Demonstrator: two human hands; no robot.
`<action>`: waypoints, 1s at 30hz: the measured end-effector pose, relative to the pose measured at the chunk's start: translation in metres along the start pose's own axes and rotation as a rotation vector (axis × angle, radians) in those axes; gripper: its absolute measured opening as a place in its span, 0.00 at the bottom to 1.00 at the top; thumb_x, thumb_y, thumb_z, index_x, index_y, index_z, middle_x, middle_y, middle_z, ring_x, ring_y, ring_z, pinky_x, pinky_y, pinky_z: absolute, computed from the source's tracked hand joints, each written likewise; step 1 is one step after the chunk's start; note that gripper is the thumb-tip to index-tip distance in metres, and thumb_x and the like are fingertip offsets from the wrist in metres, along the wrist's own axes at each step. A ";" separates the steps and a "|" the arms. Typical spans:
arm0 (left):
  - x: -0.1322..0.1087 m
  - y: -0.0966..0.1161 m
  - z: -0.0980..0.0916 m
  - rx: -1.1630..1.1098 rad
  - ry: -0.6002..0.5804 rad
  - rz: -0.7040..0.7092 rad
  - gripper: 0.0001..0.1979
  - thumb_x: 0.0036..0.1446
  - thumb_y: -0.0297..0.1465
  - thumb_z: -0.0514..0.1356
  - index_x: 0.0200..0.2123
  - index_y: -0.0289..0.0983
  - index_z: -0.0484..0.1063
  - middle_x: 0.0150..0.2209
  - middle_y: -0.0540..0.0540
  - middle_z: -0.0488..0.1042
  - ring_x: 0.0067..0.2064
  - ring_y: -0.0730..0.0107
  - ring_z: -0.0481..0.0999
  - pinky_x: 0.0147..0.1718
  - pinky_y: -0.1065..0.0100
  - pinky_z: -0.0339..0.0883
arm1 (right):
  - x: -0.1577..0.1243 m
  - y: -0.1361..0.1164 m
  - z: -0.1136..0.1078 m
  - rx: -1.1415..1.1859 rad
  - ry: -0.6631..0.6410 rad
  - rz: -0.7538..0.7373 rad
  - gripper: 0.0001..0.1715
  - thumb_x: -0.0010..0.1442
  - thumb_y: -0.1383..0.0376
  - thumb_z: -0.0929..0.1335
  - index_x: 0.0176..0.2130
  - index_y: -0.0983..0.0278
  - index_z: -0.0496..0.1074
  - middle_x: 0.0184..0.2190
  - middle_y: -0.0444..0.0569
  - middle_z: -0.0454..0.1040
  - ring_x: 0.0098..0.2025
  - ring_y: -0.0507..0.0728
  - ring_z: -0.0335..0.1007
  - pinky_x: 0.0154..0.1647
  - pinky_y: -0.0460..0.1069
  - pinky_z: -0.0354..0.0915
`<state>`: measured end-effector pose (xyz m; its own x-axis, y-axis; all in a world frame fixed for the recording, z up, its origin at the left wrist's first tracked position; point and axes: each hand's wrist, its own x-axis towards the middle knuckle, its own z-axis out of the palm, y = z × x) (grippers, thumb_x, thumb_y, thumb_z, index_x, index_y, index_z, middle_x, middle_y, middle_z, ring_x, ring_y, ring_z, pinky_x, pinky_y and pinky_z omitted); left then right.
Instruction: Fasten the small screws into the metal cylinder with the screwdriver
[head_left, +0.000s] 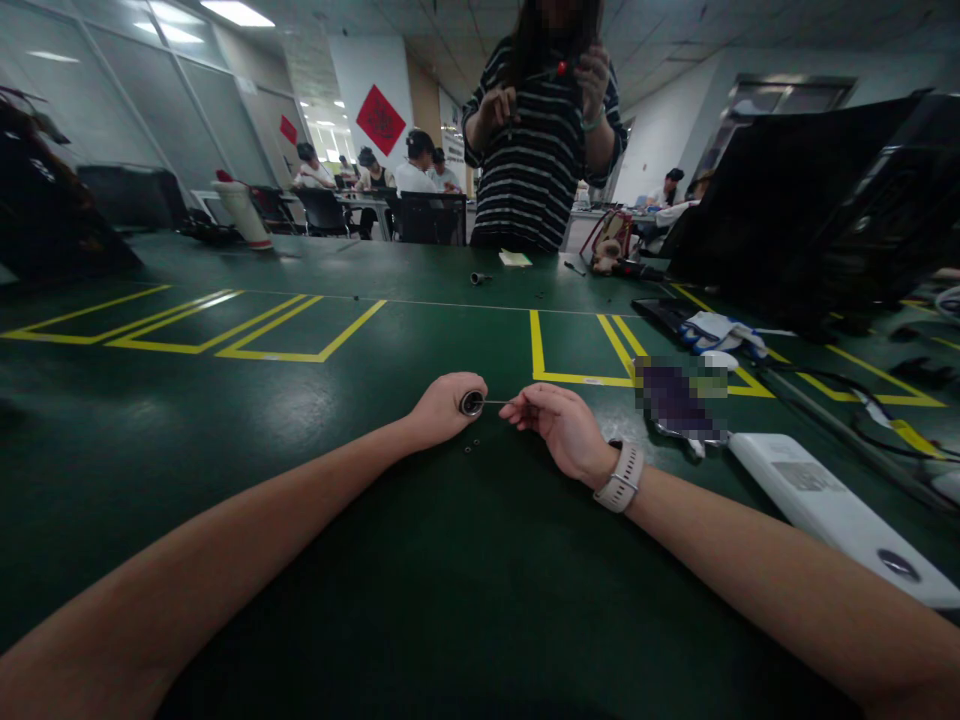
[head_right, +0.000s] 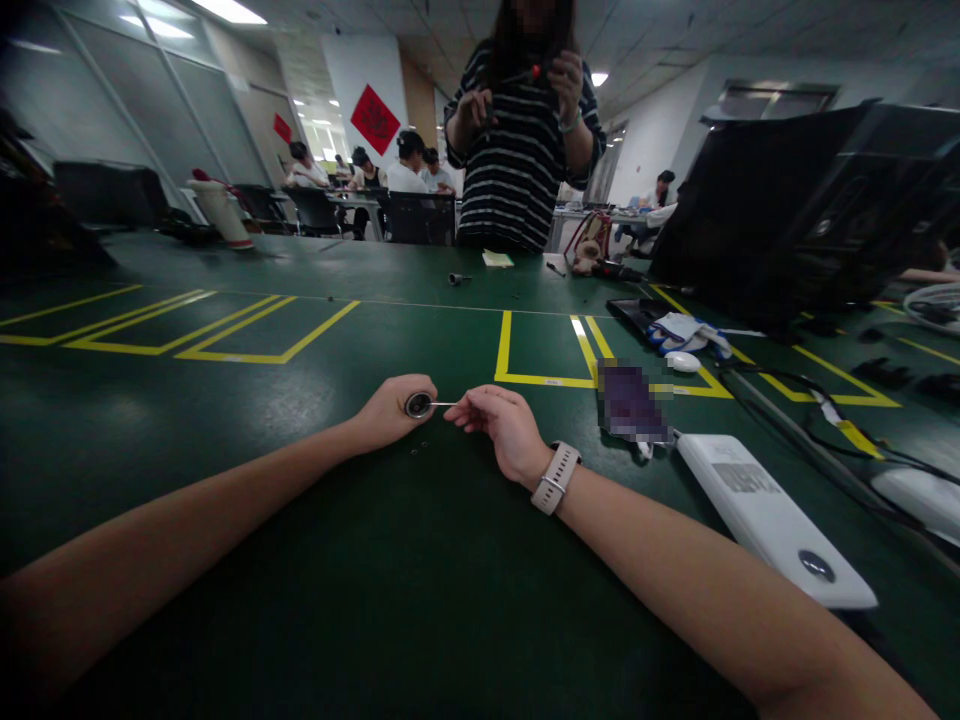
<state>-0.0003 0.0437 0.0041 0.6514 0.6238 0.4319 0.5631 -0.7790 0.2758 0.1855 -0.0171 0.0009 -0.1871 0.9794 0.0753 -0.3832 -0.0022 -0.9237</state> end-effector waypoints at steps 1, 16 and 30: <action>0.000 0.000 0.000 0.004 -0.002 0.000 0.04 0.50 0.24 0.54 0.24 0.36 0.64 0.25 0.51 0.67 0.28 0.73 0.67 0.30 0.70 0.61 | -0.001 0.000 0.001 -0.007 0.005 -0.013 0.08 0.53 0.64 0.67 0.26 0.65 0.73 0.27 0.48 0.77 0.29 0.52 0.68 0.32 0.48 0.60; 0.000 0.002 0.000 0.053 -0.043 0.025 0.04 0.49 0.23 0.54 0.25 0.35 0.65 0.25 0.50 0.67 0.28 0.70 0.67 0.33 0.66 0.59 | -0.001 -0.002 0.002 -0.017 0.009 0.002 0.08 0.52 0.65 0.67 0.25 0.66 0.72 0.24 0.48 0.77 0.28 0.52 0.68 0.33 0.49 0.60; 0.002 0.002 0.001 0.055 -0.038 -0.090 0.05 0.48 0.23 0.57 0.24 0.36 0.65 0.24 0.52 0.67 0.28 0.71 0.67 0.32 0.67 0.60 | -0.001 0.002 0.001 -0.031 0.064 -0.084 0.09 0.50 0.65 0.65 0.21 0.64 0.69 0.18 0.45 0.71 0.22 0.52 0.63 0.26 0.49 0.57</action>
<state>0.0023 0.0437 0.0045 0.6151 0.6941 0.3740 0.6469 -0.7155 0.2638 0.1841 -0.0183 -0.0005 -0.0975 0.9868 0.1296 -0.3667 0.0854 -0.9264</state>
